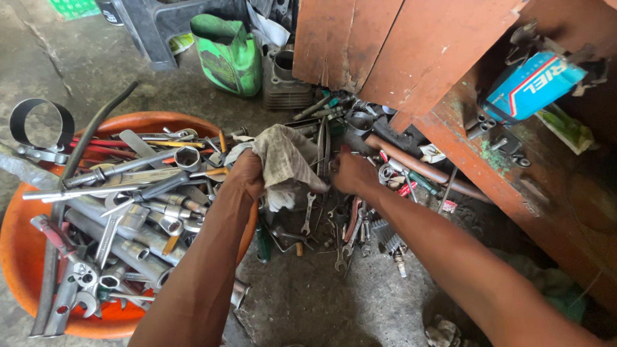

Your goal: The person wipes various metal tools, including wrenches and sockets, with a cloth. They pick up items from a pile on the floor and an orange basin, wipe them, and place them back into the basin or on the floor.

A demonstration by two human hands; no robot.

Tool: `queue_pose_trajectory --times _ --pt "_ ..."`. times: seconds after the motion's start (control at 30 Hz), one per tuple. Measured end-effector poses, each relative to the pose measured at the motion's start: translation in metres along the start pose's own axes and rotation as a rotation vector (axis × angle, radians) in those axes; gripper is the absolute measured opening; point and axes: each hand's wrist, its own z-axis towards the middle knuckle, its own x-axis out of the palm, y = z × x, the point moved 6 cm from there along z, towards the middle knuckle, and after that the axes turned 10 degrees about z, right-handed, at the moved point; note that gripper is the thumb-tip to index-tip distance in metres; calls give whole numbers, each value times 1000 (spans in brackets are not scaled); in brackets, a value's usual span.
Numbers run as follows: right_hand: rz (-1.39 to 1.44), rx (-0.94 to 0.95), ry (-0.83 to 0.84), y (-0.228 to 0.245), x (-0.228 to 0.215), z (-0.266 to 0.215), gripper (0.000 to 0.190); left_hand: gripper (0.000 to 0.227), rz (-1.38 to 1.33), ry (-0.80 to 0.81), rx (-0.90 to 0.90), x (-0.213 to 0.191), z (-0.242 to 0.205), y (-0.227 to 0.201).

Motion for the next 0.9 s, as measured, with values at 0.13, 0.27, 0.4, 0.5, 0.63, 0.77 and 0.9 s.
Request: queue_pose_trajectory --times 0.13,0.27,0.4,0.5,0.63,0.77,0.9 --pt "77 110 -49 -6 3 23 37 22 73 -73 2 10 -8 -6" --pt "140 108 -94 -9 8 42 35 23 49 -69 17 6 0 -7" --pt "156 149 -73 -7 21 47 34 29 45 -67 5 -1 6 -6" --pt "211 265 -12 -6 24 39 46 26 109 -133 -5 7 4 -6" --pt "254 304 -68 -4 20 47 52 34 183 -299 -63 7 -6 -3" --pt "278 283 -138 -13 33 59 40 28 83 -190 -41 3 9 6" --pt "425 267 -110 -21 38 58 35 26 102 -183 -69 -10 12 13"
